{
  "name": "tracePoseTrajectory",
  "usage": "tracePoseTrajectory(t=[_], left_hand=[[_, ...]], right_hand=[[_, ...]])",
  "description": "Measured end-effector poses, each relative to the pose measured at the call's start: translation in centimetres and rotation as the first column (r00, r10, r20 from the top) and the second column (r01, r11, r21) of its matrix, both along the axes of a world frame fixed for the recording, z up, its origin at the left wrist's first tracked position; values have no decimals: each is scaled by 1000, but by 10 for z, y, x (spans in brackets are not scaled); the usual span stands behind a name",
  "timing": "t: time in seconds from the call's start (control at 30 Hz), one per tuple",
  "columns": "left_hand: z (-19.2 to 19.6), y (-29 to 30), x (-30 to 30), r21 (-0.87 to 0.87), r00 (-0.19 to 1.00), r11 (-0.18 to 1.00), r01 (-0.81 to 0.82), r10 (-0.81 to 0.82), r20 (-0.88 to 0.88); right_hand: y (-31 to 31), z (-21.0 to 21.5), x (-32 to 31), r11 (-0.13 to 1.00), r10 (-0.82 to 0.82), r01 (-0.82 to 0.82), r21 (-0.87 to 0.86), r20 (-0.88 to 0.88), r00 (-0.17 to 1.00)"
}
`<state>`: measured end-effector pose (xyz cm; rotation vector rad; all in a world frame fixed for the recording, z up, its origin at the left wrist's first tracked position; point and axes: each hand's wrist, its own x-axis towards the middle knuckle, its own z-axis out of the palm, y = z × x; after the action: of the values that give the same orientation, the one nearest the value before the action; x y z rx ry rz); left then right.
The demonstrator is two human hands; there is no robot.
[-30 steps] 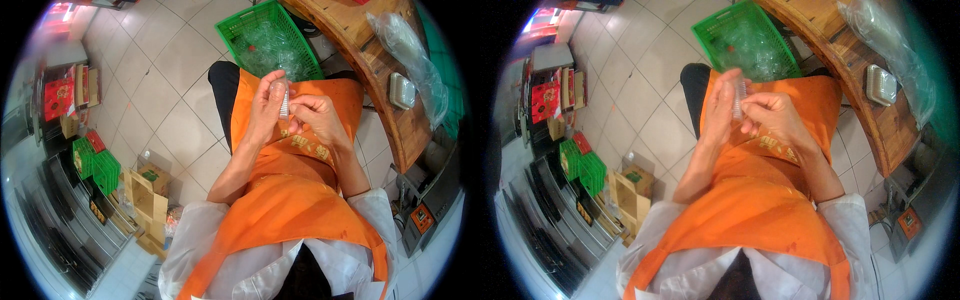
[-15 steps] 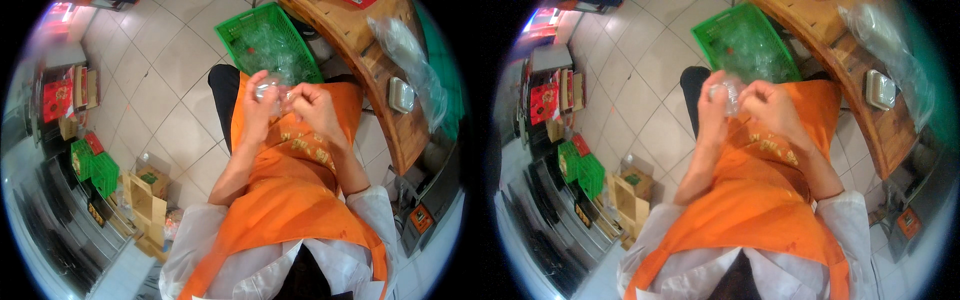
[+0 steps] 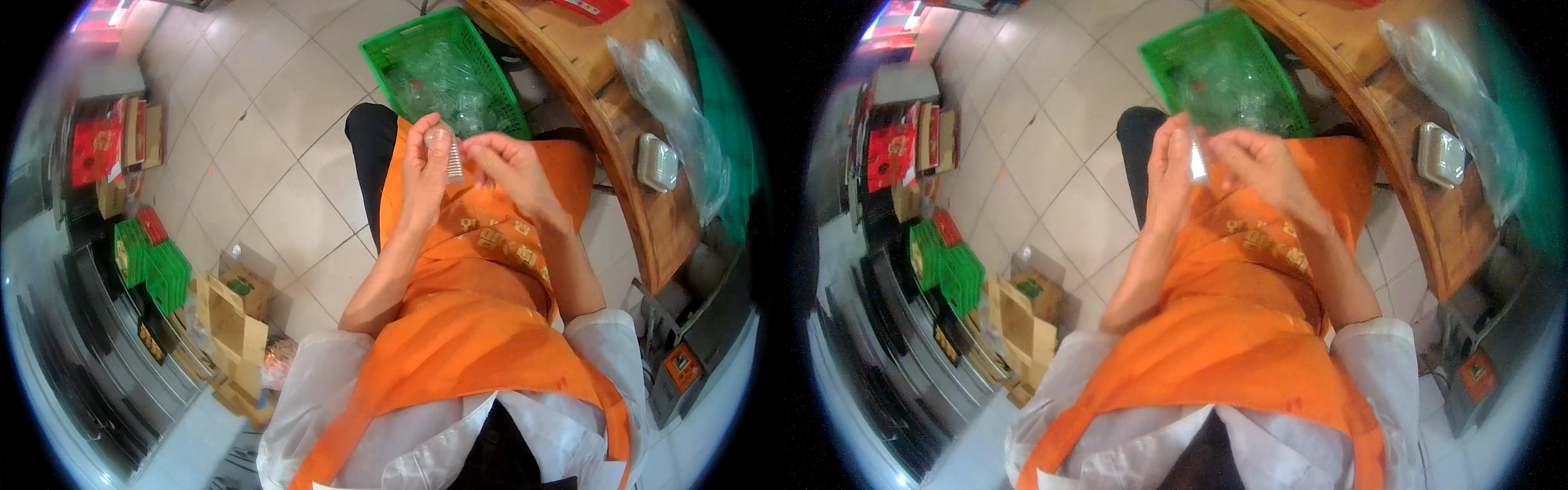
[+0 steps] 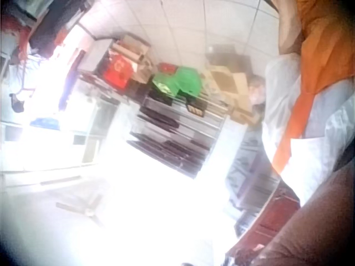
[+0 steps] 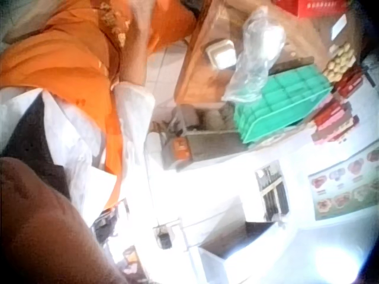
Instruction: The person sits on the floor and repeatedly assembles small, clear plastic containers by hand. They pick up a base and a lid from a green basket, press them together, and place the finished unit on a wooden table. The process is repetitive and involves handling the plastic parts one at a time.
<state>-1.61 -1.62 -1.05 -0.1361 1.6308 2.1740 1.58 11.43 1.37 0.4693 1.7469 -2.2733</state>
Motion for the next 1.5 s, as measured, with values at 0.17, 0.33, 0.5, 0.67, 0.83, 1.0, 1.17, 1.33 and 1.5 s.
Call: tracePoseTrajectory(t=[0.17, 0.33, 0.5, 0.67, 0.83, 1.0, 1.17, 1.33, 1.5], left_hand=[[12, 7, 4, -57, 997, 998, 41, -45, -59], [14, 10, 5, -24, 994, 998, 65, -67, -91], [22, 8, 5, -107, 989, 987, 116, -125, -80], [22, 7, 5, -146, 981, 980, 137, -155, -116], [15, 6, 5, 8, 989, 990, 143, -142, -34], [19, 7, 7, 247, 979, 956, 157, -184, 90], [17, 5, 4, -65, 983, 985, 157, -162, -82], [17, 5, 5, -51, 981, 984, 170, -174, -92], [20, 5, 6, 63, 985, 983, 172, -170, -33]], right_hand=[[-1, 18, 14, 996, 73, -74, 45, 22, 997], [-1, 22, 19, 998, 42, -43, 54, 17, 999], [-1, 25, 22, 999, 31, -33, 26, 50, 998], [1, 23, 22, 997, 52, -54, 52, 46, 998], [1, 25, 22, 999, 46, -48, 21, 58, 997], [2, 20, 23, 997, 49, -46, -56, 61, 997], [1, 26, 23, 999, 45, -45, 3, 49, 998], [-1, 28, 24, 998, 36, -37, 47, 28, 999], [1, 30, 24, 999, 46, -48, 14, 89, 995]])
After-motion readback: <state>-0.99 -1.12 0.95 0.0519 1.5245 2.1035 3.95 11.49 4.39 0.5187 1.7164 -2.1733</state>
